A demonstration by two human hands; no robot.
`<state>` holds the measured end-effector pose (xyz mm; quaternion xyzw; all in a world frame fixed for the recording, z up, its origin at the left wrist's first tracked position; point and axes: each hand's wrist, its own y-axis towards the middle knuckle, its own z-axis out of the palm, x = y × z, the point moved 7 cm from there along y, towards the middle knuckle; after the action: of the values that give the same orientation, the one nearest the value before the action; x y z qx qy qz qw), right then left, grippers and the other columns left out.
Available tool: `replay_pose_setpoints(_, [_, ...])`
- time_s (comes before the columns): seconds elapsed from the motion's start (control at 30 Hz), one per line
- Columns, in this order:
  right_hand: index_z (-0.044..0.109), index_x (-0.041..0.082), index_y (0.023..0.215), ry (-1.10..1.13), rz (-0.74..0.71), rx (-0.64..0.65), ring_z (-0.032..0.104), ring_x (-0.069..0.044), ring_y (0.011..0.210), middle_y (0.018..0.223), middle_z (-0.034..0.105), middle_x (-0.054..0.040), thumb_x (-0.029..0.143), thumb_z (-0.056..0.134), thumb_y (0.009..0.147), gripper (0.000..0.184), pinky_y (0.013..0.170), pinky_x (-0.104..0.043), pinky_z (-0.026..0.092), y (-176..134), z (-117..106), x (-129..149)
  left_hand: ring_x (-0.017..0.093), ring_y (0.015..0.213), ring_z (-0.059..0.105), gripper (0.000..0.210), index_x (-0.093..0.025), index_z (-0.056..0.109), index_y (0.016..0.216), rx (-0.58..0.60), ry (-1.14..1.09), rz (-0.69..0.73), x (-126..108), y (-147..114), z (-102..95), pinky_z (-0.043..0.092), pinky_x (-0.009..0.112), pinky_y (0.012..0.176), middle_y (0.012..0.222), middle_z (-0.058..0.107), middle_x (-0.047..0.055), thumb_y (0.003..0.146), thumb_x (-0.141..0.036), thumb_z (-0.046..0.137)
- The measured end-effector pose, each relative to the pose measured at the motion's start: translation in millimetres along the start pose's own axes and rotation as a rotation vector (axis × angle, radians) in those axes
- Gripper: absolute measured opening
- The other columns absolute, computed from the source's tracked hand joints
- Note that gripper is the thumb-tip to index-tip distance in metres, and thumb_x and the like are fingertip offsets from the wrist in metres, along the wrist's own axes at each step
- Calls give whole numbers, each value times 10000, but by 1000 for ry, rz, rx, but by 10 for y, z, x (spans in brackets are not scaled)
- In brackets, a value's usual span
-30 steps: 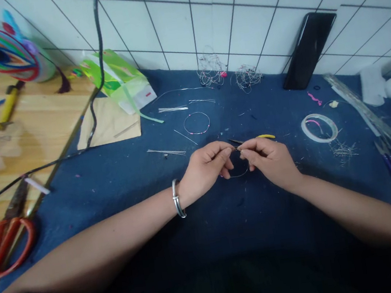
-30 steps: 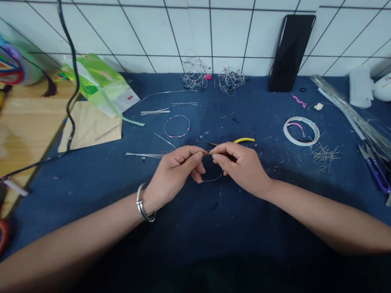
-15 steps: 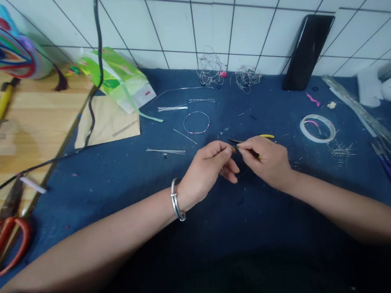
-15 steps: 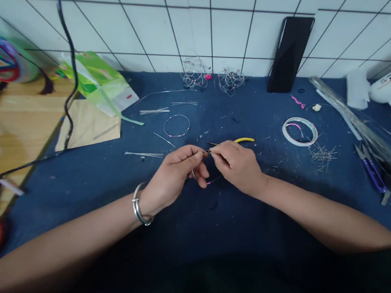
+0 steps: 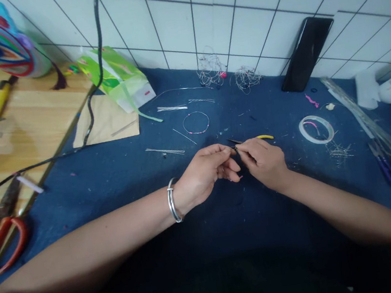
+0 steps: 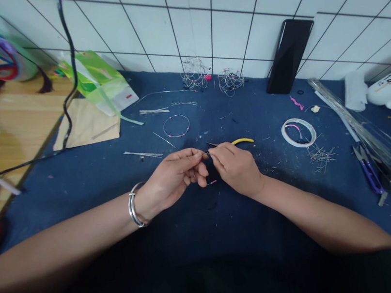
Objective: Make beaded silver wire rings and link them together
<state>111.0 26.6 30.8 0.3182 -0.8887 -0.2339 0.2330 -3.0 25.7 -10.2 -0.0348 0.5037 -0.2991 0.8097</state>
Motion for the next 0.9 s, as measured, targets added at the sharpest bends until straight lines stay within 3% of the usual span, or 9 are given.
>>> replay_pose_setpoints(0.6, [572, 191, 1028, -124, -72, 62, 603, -171, 868, 905, 651, -71, 149, 439, 862, 217, 769, -304, 499, -72, 59, -13, 98, 469, 584, 136, -115, 598, 837, -36, -183, -112, 21, -7, -14, 495, 268, 563, 608, 622, 12, 871, -153, 472])
replay_pose_setpoints(0.77, [566, 182, 1011, -174, -143, 50, 607, -178, 839, 891, 646, -77, 140, 468, 842, 199, 750, -304, 513, -69, 29, 18, 85, 438, 555, 111, -136, 622, 805, 31, -93, -86, -27, 28, -62, 470, 243, 523, 570, 600, -4, 833, -165, 518])
replay_pose_setpoints(0.9, [550, 192, 1012, -78, -184, 36, 612, -161, 844, 882, 645, -59, 127, 485, 833, 202, 767, -289, 524, -48, -8, 43, 51, 376, 487, 96, -146, 637, 761, 81, 30, -99, -94, 52, -110, 510, 272, 641, 478, 533, -42, 810, -187, 566])
